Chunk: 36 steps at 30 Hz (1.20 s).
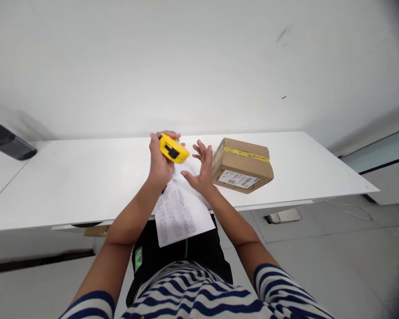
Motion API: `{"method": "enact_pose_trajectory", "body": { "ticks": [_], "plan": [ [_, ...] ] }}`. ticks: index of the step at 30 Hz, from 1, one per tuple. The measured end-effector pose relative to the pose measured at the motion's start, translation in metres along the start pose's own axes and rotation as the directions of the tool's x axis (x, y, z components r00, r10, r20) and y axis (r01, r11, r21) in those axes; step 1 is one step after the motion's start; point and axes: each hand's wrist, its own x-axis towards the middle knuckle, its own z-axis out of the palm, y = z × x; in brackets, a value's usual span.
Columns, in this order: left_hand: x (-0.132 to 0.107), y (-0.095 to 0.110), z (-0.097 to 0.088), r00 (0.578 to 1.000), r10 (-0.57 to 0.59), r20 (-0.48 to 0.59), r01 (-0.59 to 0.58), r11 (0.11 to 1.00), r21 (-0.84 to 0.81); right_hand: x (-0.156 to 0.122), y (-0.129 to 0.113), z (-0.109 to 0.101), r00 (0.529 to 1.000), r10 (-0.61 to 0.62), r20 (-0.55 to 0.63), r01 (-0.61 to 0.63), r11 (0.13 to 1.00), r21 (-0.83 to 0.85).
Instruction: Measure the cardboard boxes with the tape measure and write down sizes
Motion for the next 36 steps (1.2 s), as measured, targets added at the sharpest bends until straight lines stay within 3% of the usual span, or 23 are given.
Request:
{"method": "enact_pose_trajectory", "body": {
  "ticks": [3, 4, 7, 8, 10, 13, 15, 17, 19, 21, 22, 23, 26, 27, 28, 31, 34, 36],
  "plan": [
    [-0.032, 0.0, 0.034, 0.97, -0.064, 0.236, 0.07, 0.997, -0.013, -0.015, -0.021, -0.017, 0.976, 0.013, -0.217, -0.01, 1.0, 0.016],
    [-0.041, -0.003, 0.044, 0.929, -0.106, 0.356, 0.118, 0.993, -0.012, -0.022, -0.025, -0.025, 0.951, 0.034, -0.307, -0.029, 0.999, 0.022],
    [-0.058, -0.011, 0.069, 0.724, -0.24, 0.647, 0.254, 0.965, 0.074, -0.041, -0.029, -0.067, 0.856, 0.037, -0.515, -0.055, 0.998, -0.02],
    [-0.059, -0.012, 0.075, 0.677, -0.278, 0.681, 0.264, 0.956, 0.128, -0.046, -0.029, -0.086, 0.838, -0.01, -0.545, -0.026, 0.998, -0.058],
    [-0.053, -0.011, 0.082, 0.635, -0.355, 0.687, 0.233, 0.935, 0.268, -0.051, -0.032, -0.129, 0.841, -0.122, -0.527, 0.063, 0.99, -0.128],
    [-0.031, -0.013, 0.087, 0.62, -0.461, 0.635, 0.155, 0.865, 0.477, -0.051, -0.036, -0.185, 0.95, -0.112, -0.293, 0.105, 0.994, -0.041],
    [-0.012, -0.018, 0.089, 0.636, -0.487, 0.598, 0.161, 0.842, 0.514, -0.049, -0.035, -0.211, 0.976, -0.028, -0.214, 0.042, 0.997, 0.06],
    [0.007, -0.022, 0.092, 0.684, -0.47, 0.557, 0.236, 0.866, 0.441, -0.049, -0.027, -0.23, 0.959, 0.104, -0.262, -0.069, 0.988, 0.142],
    [0.021, -0.024, 0.097, 0.734, -0.445, 0.514, 0.287, 0.888, 0.359, -0.051, -0.015, -0.243, 0.906, 0.256, -0.338, -0.184, 0.955, 0.231],
    [0.025, -0.024, 0.105, 0.744, -0.442, 0.501, 0.265, 0.883, 0.387, -0.052, -0.004, -0.25, 0.866, 0.355, -0.352, -0.238, 0.912, 0.334],
    [0.023, -0.025, 0.11, 0.719, -0.464, 0.518, 0.245, 0.866, 0.436, -0.053, -0.001, -0.251, 0.866, 0.375, -0.331, -0.242, 0.893, 0.379],
    [0.018, -0.027, 0.116, 0.666, -0.503, 0.551, 0.235, 0.842, 0.486, -0.054, 0.002, -0.25, 0.871, 0.383, -0.308, -0.24, 0.878, 0.414],
    [-0.006, -0.036, 0.133, 0.458, -0.576, 0.677, 0.228, 0.812, 0.537, -0.054, 0.0, -0.24, 0.888, 0.387, -0.25, -0.248, 0.859, 0.447],
    [-0.014, -0.04, 0.138, 0.428, -0.562, 0.708, 0.224, 0.825, 0.519, -0.054, -0.002, -0.236, 0.889, 0.393, -0.237, -0.261, 0.858, 0.443],
    [-0.02, -0.043, 0.141, 0.43, -0.538, 0.725, 0.218, 0.841, 0.495, -0.054, -0.004, -0.234, 0.888, 0.402, -0.223, -0.277, 0.856, 0.437],
    [-0.023, -0.048, 0.141, 0.507, -0.491, 0.709, 0.208, 0.868, 0.452, -0.052, -0.005, -0.235, 0.883, 0.435, -0.179, -0.327, 0.842, 0.43],
    [-0.004, -0.04, 0.13, 0.548, -0.485, 0.682, 0.221, 0.87, 0.44, -0.048, 0.007, -0.253, 0.874, 0.448, -0.189, -0.337, 0.839, 0.427],
    [0.018, -0.03, 0.118, 0.616, -0.453, 0.644, 0.215, 0.884, 0.416, -0.043, 0.024, -0.273, 0.858, 0.445, -0.256, -0.312, 0.848, 0.427]
  ]
}}
